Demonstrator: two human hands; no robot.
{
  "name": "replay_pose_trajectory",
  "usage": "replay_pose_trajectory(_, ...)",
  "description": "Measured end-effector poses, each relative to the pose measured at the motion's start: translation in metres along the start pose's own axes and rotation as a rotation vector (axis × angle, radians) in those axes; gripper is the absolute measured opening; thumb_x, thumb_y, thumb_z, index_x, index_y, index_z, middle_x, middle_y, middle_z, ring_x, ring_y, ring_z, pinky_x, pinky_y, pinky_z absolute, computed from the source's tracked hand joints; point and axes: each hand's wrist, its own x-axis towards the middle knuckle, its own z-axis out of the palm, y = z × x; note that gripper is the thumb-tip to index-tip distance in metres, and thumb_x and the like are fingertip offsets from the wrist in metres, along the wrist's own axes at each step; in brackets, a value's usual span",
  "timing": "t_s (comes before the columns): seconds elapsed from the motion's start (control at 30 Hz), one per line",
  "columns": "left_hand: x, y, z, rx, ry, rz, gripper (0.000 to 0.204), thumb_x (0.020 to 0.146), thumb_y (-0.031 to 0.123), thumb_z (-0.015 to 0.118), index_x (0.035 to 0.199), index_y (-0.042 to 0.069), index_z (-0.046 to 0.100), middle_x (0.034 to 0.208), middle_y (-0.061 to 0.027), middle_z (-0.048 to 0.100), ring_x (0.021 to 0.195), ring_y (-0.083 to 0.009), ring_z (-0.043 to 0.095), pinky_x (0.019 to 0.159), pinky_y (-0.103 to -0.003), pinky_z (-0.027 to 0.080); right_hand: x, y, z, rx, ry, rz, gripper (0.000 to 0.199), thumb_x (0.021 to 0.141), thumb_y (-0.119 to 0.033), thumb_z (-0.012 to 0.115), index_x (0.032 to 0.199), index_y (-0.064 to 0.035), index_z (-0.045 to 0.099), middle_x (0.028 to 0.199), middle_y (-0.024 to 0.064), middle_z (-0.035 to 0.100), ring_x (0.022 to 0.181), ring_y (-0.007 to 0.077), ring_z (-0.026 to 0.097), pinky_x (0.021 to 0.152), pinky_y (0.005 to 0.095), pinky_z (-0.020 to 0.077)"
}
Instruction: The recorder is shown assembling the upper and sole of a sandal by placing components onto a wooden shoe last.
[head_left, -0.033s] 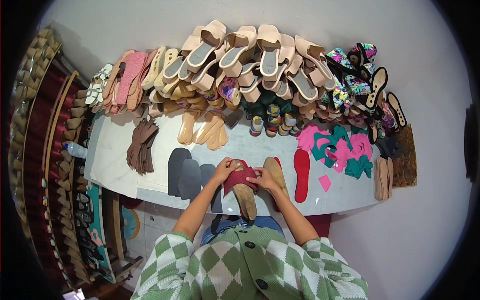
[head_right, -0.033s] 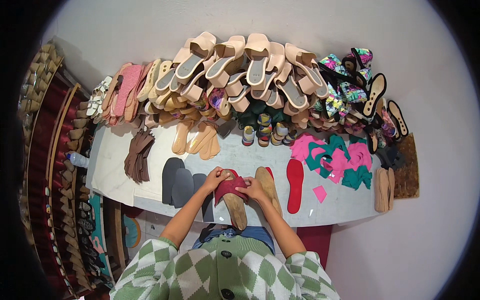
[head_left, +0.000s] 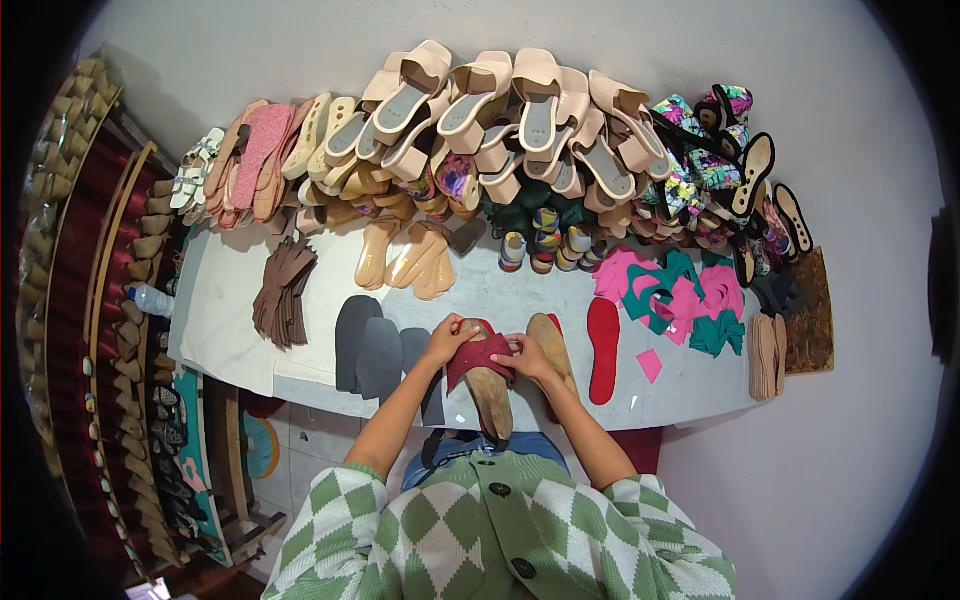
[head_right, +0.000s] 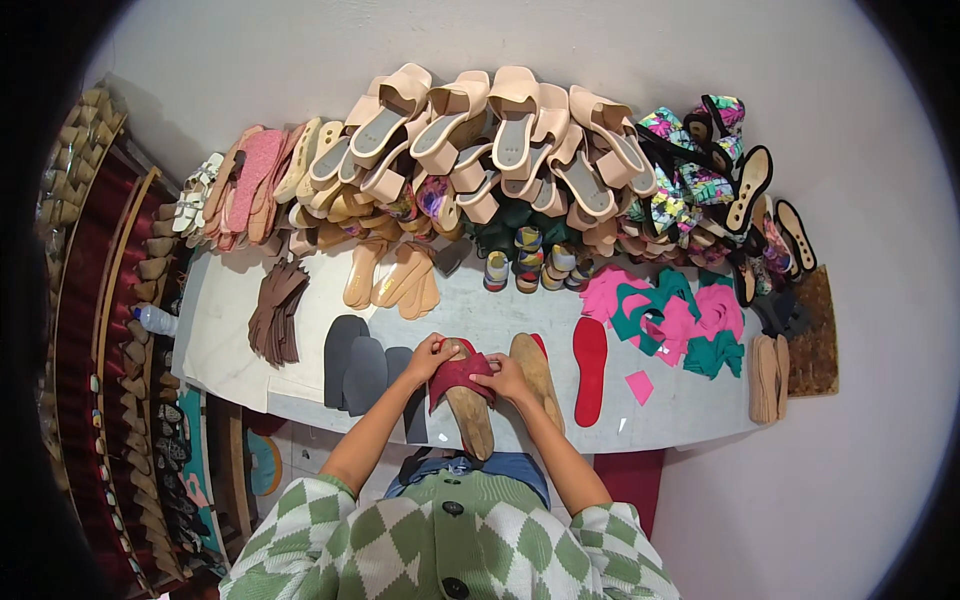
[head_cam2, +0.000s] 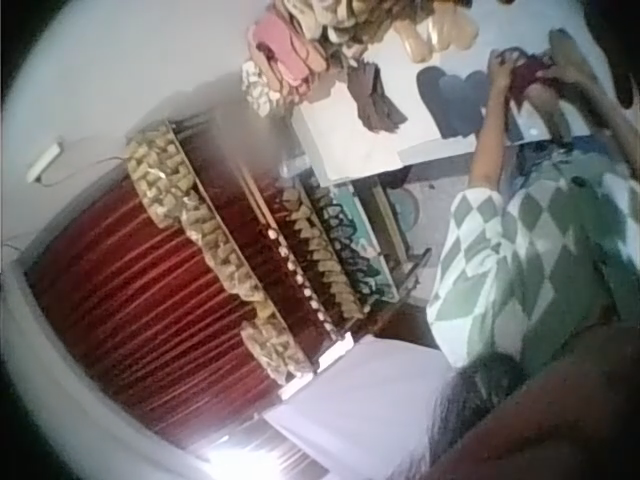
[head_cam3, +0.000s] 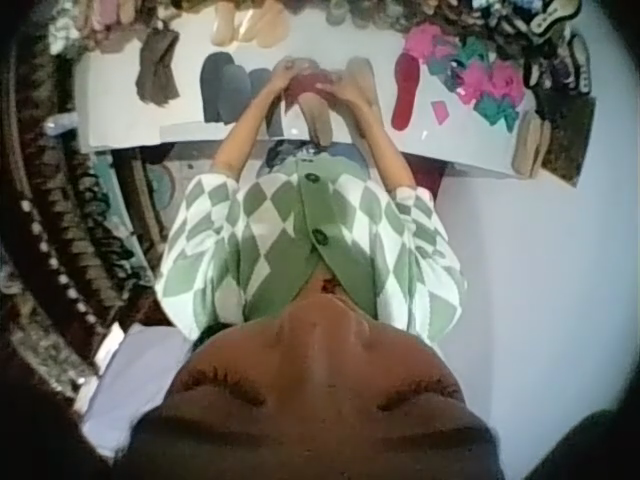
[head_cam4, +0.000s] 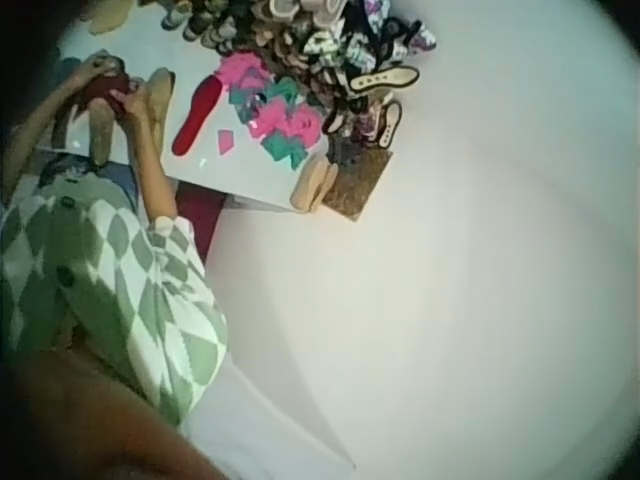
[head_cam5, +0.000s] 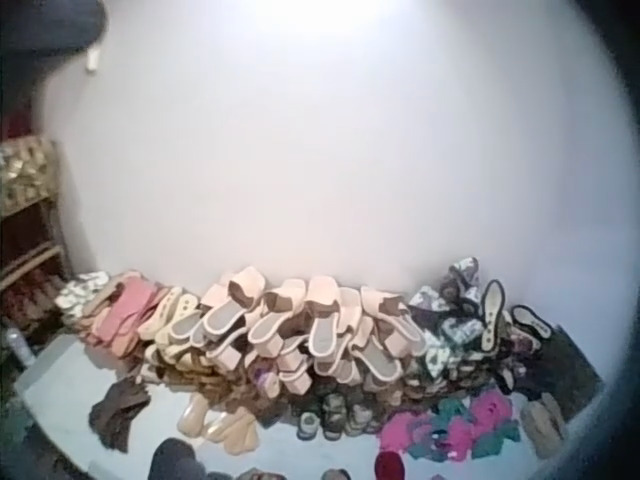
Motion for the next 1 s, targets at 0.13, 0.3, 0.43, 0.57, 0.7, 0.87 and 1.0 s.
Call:
replay_pose_trajectory(0.13, 0.003, -0.004, -0.004, 0.001, 0.005, 0.011, 0.029, 0.08, 0.025, 0.066, 0.091, 0.003, 0.05, 0.079, -0.0062, 0.06, 0.071, -0.01, 0.055, 0.062, -0.022, 0.046, -0.001, 0.0, 0.003, -0.012, 0.029, -0.045, 0.056, 0.063, -0.018, 0.08, 0.106, 0.0035, 0.052, 0.088, 0.012, 0.063, 0.076, 0.0154, 0.061, 0.068, 0.0274, 0.0504)
replay_pose_trajectory(0.3, 0.001, 0.002, -0.007, -0.002, -0.039, -0.015, 0.03, 0.08, 0.025, 0.065, 0.092, 0.003, 0.049, 0.081, -0.0068, 0.06, 0.071, -0.0102, 0.055, 0.063, -0.022, 0.046, -0.003, -0.012, -0.004, 0.08, -0.035, 0.058, 0.042, 0.074, -0.014, 0.071, 0.107, 0.0046, 0.053, 0.089, 0.0075, 0.061, 0.079, 0.0121, 0.058, 0.07, 0.0237, 0.0477)
replay_pose_trajectory(0.43, -0.001, -0.001, -0.007, -0.006, -0.043, 0.018, 0.03, 0.082, 0.026, 0.064, 0.094, 0.003, 0.049, 0.082, -0.0059, 0.06, 0.073, -0.0097, 0.054, 0.064, -0.023, 0.045, 0.001, -0.003, -0.005, 0.149, -0.042, 0.059, 0.033, 0.08, -0.013, 0.065, 0.105, 0.0047, 0.054, 0.088, 0.0065, 0.061, 0.078, 0.0113, 0.057, 0.069, 0.0226, 0.0468)
replay_pose_trajectory(0.57, -0.003, -0.008, -0.003, 0.005, 0.006, 0.01, 0.03, 0.084, 0.027, 0.061, 0.096, 0.004, 0.048, 0.083, -0.0049, 0.058, 0.075, -0.0093, 0.053, 0.065, -0.022, 0.044, 0.007, 0.014, -0.002, 0.002, 0.039, -0.014, 0.031, 0.082, -0.013, 0.062, 0.105, 0.0053, 0.055, 0.09, 0.0079, 0.062, 0.08, 0.0117, 0.058, 0.071, 0.0233, 0.0468)
replay_pose_trajectory(0.7, -0.005, -0.011, -0.001, -0.044, 0.004, 0.026, 0.031, 0.085, 0.029, 0.058, 0.099, 0.003, 0.047, 0.085, -0.005, 0.057, 0.078, -0.0094, 0.051, 0.068, -0.023, 0.042, 0.01, 0.021, 0.006, -0.11, 0.125, -0.073, 0.031, 0.081, -0.013, 0.061, 0.105, 0.0052, 0.055, 0.092, 0.0086, 0.063, 0.082, 0.0126, 0.058, 0.073, 0.0251, 0.047)
replay_pose_trajectory(0.87, -0.008, -0.007, 0.0, -0.032, 0.003, 0.071, 0.028, 0.087, 0.027, 0.056, 0.1, 0.003, 0.046, 0.086, -0.005, 0.056, 0.08, -0.0094, 0.051, 0.071, -0.023, 0.042, 0.006, 0.016, 0.012, -0.173, 0.182, -0.087, 0.028, 0.082, -0.013, 0.06, 0.106, 0.0013, 0.056, 0.089, 0.0078, 0.063, 0.081, 0.0126, 0.058, 0.072, 0.0258, 0.047)
replay_pose_trajectory(1.0, -0.014, 0.001, 0.001, -0.07, 0.004, 0.06, 0.026, 0.088, 0.025, 0.054, 0.1, 0.003, 0.046, 0.088, -0.0049, 0.056, 0.081, -0.0096, 0.051, 0.072, -0.024, 0.043, -0.002, 0.008, 0.016, -0.167, 0.204, -0.071, 0.029, 0.082, -0.012, 0.059, 0.109, -0.004, 0.055, 0.083, 0.0057, 0.062, 0.073, 0.0106, 0.057, 0.061, 0.0245, 0.046)
